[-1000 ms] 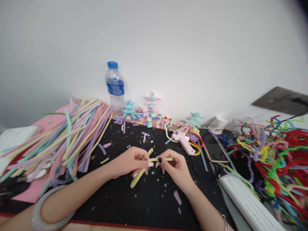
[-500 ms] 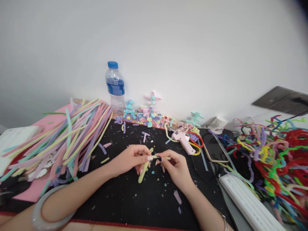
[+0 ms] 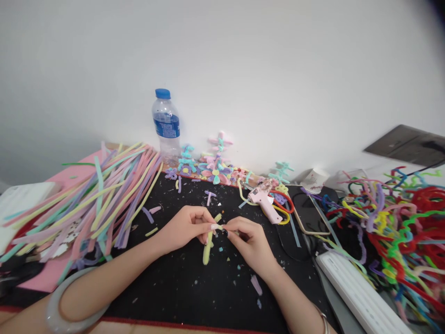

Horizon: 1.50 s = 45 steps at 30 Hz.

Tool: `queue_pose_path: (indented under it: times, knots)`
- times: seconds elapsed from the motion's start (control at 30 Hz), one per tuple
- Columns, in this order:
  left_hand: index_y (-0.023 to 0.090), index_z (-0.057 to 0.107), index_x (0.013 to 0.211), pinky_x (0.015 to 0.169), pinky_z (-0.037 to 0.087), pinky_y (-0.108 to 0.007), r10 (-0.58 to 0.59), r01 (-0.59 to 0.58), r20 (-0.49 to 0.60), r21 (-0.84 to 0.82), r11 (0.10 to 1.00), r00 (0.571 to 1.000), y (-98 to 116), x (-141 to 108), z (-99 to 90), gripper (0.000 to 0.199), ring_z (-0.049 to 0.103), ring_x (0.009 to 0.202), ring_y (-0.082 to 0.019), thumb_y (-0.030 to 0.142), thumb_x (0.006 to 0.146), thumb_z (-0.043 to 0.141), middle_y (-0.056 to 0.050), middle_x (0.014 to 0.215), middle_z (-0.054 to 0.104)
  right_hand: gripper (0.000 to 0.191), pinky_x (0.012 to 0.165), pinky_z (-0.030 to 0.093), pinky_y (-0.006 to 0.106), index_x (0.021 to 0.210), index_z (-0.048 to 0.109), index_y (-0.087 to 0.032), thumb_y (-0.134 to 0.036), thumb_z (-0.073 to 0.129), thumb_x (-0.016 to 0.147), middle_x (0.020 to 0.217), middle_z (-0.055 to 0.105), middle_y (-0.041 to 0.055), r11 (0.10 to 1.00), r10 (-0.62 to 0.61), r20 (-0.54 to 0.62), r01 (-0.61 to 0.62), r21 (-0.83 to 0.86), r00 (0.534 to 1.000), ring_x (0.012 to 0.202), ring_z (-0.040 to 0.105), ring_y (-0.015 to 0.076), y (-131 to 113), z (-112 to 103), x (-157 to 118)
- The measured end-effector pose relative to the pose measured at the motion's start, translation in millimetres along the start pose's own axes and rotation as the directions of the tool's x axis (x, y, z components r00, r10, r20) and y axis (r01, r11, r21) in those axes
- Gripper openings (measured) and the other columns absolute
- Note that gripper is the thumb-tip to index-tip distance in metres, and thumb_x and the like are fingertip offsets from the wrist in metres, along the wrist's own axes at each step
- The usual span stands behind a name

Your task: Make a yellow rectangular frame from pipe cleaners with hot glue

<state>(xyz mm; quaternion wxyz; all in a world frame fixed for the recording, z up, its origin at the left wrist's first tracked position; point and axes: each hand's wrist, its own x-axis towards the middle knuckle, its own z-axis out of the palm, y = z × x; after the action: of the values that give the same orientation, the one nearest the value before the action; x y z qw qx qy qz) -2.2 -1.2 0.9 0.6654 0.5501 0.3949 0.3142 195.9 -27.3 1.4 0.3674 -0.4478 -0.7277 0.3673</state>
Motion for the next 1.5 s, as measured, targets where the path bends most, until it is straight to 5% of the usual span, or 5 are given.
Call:
queue_pose_path:
  times: [0.23, 0.53, 0.8, 1.13, 1.5]
  knots:
    - [0.011, 0.062, 0.071, 0.049, 0.047, -0.021, -0.012, 0.011, 0.021, 0.080, 0.997, 1.000, 1, 1, 1.3, 0.016, 0.057, 0.046, -0.009, 0.027, 0.075, 0.066, 0.000, 0.054, 0.063, 0.018, 0.053, 0.035, 0.022, 0.085, 0.071, -0.019, -0.014, 0.054, 0.082, 0.067, 0.050, 0.0005, 0.980, -0.040, 0.062, 0.052, -0.192, 0.997, 0.059, 0.048, 0.0107, -3, -8, 1]
    - [0.011, 0.065, 0.076, 0.053, 0.050, -0.022, -0.052, 0.049, 0.070, 0.044, 0.998, 0.996, -1, 2, -1.4, 0.021, 0.059, 0.052, -0.011, 0.032, 0.076, 0.065, -0.003, 0.063, 0.067, 0.013, 0.048, 0.030, 0.020, 0.074, 0.061, -0.015, -0.022, 0.055, 0.084, 0.055, 0.046, -0.0053, 0.966, 0.209, 0.135, -0.226, 0.122, 0.968, 0.050, 0.039, 0.0071, 1, -7, 0]
    - [0.013, 0.060, 0.075, 0.057, 0.052, -0.023, -0.092, 0.096, 0.093, -0.048, 0.994, 0.991, -2, 0, 1.5, 0.022, 0.063, 0.056, -0.011, 0.034, 0.076, 0.066, -0.003, 0.065, 0.068, 0.025, 0.038, 0.041, 0.019, 0.073, 0.054, -0.015, -0.038, 0.062, 0.079, 0.058, 0.061, -0.0013, 0.717, 0.302, 0.203, -0.362, 0.595, 0.931, 0.040, 0.049, 0.0077, 3, 3, 1]
    - [0.014, 0.058, 0.075, 0.058, 0.051, -0.022, -0.128, 0.143, 0.121, -0.130, 0.981, 0.984, 1, -2, 4.5, 0.022, 0.063, 0.059, -0.011, 0.033, 0.076, 0.067, -0.001, 0.066, 0.068, 0.026, 0.049, 0.050, 0.022, 0.073, 0.051, -0.015, -0.035, 0.066, 0.078, 0.069, 0.068, 0.0036, 0.471, 0.268, 0.260, -0.361, 0.804, 0.928, 0.050, 0.060, 0.0099, -2, 9, 0]
    - [0.013, 0.060, 0.075, 0.051, 0.049, -0.019, -0.205, 0.249, 0.264, -0.148, 0.957, 0.943, 1, -3, -2.0, 0.020, 0.059, 0.049, -0.009, 0.031, 0.074, 0.069, -0.001, 0.060, 0.067, 0.032, 0.048, 0.051, 0.025, 0.087, 0.049, -0.018, -0.028, 0.074, 0.069, 0.068, 0.064, -0.0019, 0.698, 0.195, 0.303, -0.350, 0.625, 0.933, 0.050, 0.060, 0.0115, 1, -1, -1]
